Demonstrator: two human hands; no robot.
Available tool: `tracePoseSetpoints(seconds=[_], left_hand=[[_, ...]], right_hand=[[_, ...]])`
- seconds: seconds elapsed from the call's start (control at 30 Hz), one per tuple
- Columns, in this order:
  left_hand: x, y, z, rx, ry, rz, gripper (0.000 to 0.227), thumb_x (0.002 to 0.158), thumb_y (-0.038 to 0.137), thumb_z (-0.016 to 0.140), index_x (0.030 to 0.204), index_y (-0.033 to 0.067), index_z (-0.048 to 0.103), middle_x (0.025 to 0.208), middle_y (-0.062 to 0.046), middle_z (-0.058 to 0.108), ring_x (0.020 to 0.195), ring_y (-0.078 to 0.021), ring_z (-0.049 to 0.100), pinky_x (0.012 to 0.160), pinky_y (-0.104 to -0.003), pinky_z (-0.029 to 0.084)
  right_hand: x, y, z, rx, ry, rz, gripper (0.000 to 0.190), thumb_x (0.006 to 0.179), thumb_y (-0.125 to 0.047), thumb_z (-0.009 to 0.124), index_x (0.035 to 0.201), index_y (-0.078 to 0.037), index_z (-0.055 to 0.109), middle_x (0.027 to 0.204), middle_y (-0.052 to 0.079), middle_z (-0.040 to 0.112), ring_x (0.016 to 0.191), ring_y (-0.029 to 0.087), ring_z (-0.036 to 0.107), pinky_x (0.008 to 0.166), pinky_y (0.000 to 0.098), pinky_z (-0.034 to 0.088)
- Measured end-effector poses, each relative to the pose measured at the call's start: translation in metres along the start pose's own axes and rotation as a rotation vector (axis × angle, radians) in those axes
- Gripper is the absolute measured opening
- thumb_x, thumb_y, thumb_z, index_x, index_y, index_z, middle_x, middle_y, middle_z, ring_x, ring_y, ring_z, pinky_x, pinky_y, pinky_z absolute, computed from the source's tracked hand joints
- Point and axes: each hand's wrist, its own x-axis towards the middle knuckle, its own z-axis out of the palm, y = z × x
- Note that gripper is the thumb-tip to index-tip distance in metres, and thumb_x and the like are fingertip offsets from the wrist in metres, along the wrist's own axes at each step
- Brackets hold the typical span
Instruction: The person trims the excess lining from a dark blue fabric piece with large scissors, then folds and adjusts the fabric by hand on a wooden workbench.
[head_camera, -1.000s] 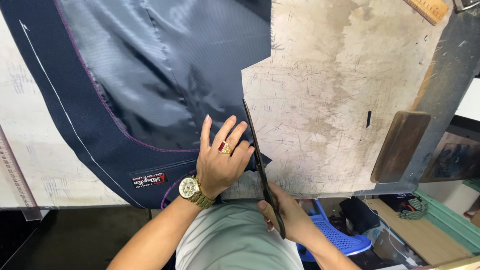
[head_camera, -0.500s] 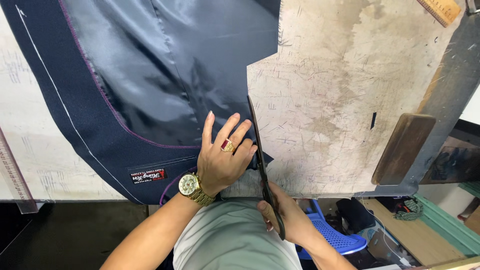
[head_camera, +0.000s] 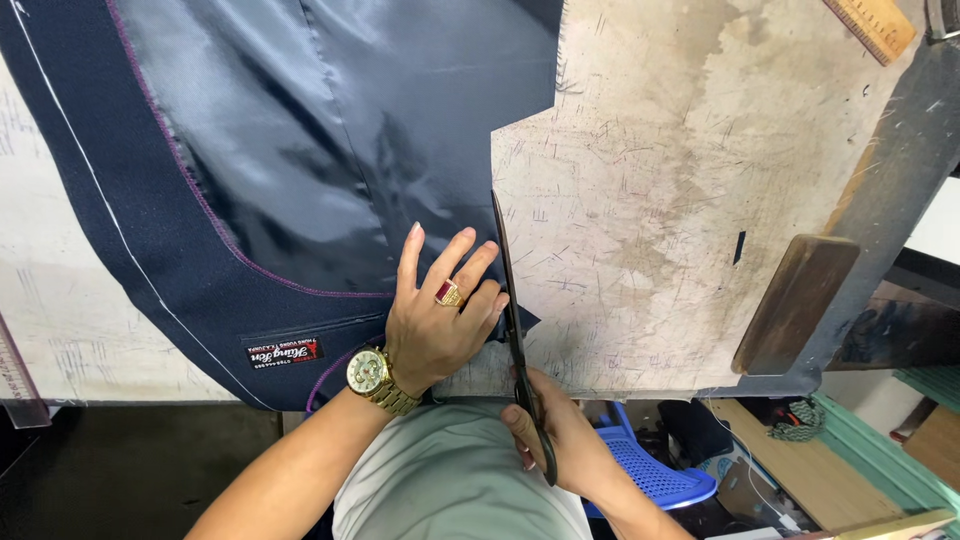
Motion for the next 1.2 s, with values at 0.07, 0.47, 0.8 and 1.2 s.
tracePoseSetpoints(seconds=[0.07, 0.47, 0.8, 1.2], left_hand=[[0.002, 0.000, -0.001, 0.000, 0.013, 0.005, 0.012, 0.102, 0.014, 0.065, 0.093, 0.0064, 0.061, 0.124, -0.015, 0.070, 0.122, -0.0383, 0.065, 0.104, -0.074, 0.041], [0.002, 0.000, -0.004, -0.019, 0.026, 0.009, 0.012, 0.104, 0.014, 0.060, 0.095, 0.0052, 0.060, 0.125, -0.018, 0.069, 0.122, -0.0391, 0.065, 0.103, -0.074, 0.042], [0.000, -0.002, -0.003, -0.017, 0.010, 0.018, 0.012, 0.105, 0.017, 0.056, 0.099, 0.0065, 0.059, 0.126, -0.018, 0.068, 0.122, -0.0389, 0.064, 0.102, -0.073, 0.043], [0.002, -0.002, -0.005, -0.010, 0.010, 0.019, 0.014, 0.105, 0.017, 0.056, 0.097, 0.0069, 0.061, 0.126, -0.017, 0.067, 0.122, -0.0380, 0.064, 0.102, -0.072, 0.044]], right_hand=[[0.000, 0.001, 0.001, -0.002, -0.004, -0.023, 0.058, 0.095, -0.047, 0.058, 0.134, -0.004, 0.054, 0.054, 0.002, 0.055, 0.043, 0.011, 0.053, 0.043, 0.0247, 0.041], [-0.001, -0.001, -0.004, 0.041, -0.065, -0.053, 0.077, 0.090, -0.056, 0.058, 0.141, -0.001, 0.047, 0.055, 0.004, 0.056, 0.043, 0.012, 0.057, 0.044, 0.0247, 0.045], [0.003, -0.016, 0.003, -0.052, 0.026, 0.011, 0.068, 0.089, -0.055, 0.058, 0.135, -0.005, 0.053, 0.053, 0.003, 0.058, 0.043, 0.011, 0.057, 0.044, 0.0239, 0.046], [0.003, -0.012, 0.009, -0.004, 0.041, 0.042, 0.055, 0.095, -0.045, 0.059, 0.130, -0.004, 0.051, 0.053, 0.004, 0.055, 0.041, 0.012, 0.053, 0.043, 0.0252, 0.042]])
